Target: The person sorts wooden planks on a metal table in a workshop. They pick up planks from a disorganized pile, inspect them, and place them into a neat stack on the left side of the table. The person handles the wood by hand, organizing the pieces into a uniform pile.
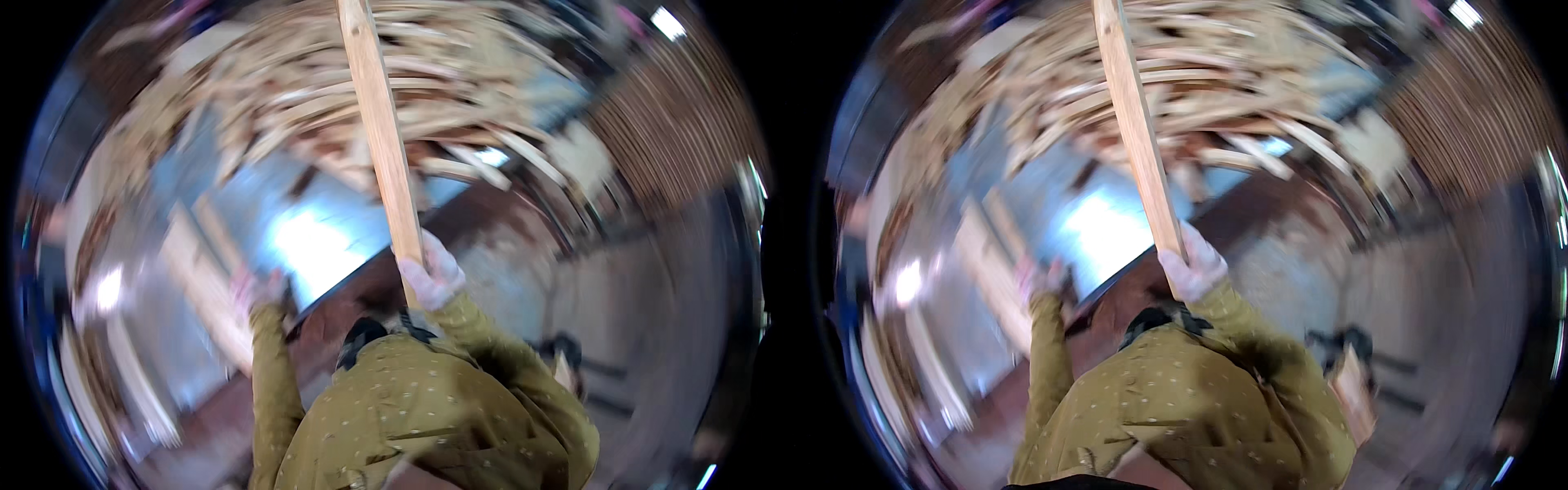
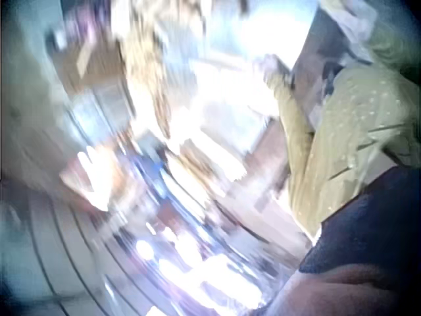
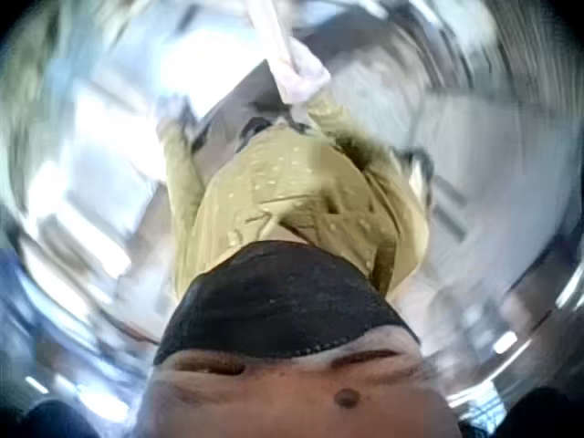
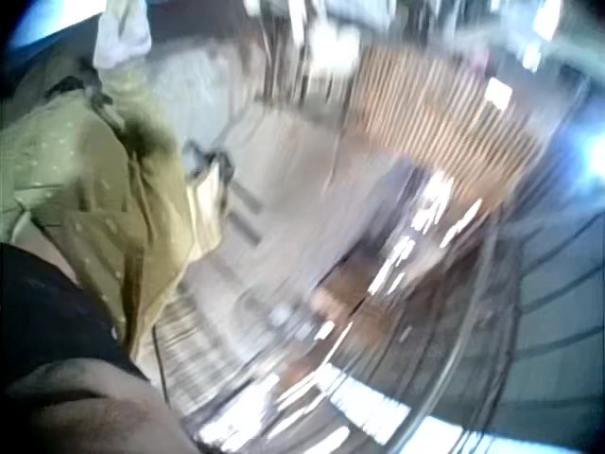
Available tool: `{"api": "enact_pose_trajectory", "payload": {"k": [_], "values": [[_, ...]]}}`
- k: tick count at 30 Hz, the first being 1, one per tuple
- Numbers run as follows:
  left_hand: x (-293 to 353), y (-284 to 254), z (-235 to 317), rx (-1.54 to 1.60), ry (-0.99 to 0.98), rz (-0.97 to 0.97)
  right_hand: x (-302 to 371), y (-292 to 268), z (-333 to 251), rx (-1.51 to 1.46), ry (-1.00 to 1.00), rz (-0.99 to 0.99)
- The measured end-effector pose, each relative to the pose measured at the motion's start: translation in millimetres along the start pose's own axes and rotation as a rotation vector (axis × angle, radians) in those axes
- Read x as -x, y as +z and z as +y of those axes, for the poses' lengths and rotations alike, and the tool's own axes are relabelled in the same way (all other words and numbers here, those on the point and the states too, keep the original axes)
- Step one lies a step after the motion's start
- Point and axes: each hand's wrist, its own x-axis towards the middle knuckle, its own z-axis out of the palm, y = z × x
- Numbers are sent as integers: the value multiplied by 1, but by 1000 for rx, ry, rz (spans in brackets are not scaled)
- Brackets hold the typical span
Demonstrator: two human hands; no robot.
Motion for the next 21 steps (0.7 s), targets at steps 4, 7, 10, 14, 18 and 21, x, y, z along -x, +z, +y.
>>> {"api": "enact_pose_trajectory", "payload": {"k": [4,7,10,14,18,21], "values": [[-12,59,-33,-206,34,-17,-15,-129,25,79,-13,657],[-26,51,-13,-304,-176,-152,7,-231,42,234,96,920],[-56,77,-35,-329,-190,-195,65,-361,124,604,378,1175],[-82,89,-38,-261,-500,-135,16,-449,117,966,889,1142],[-71,159,101,-269,-347,-148,-15,-620,188,951,1060,1154],[-40,213,232,-263,-191,-234,-51,-736,240,912,1095,1193]]}}
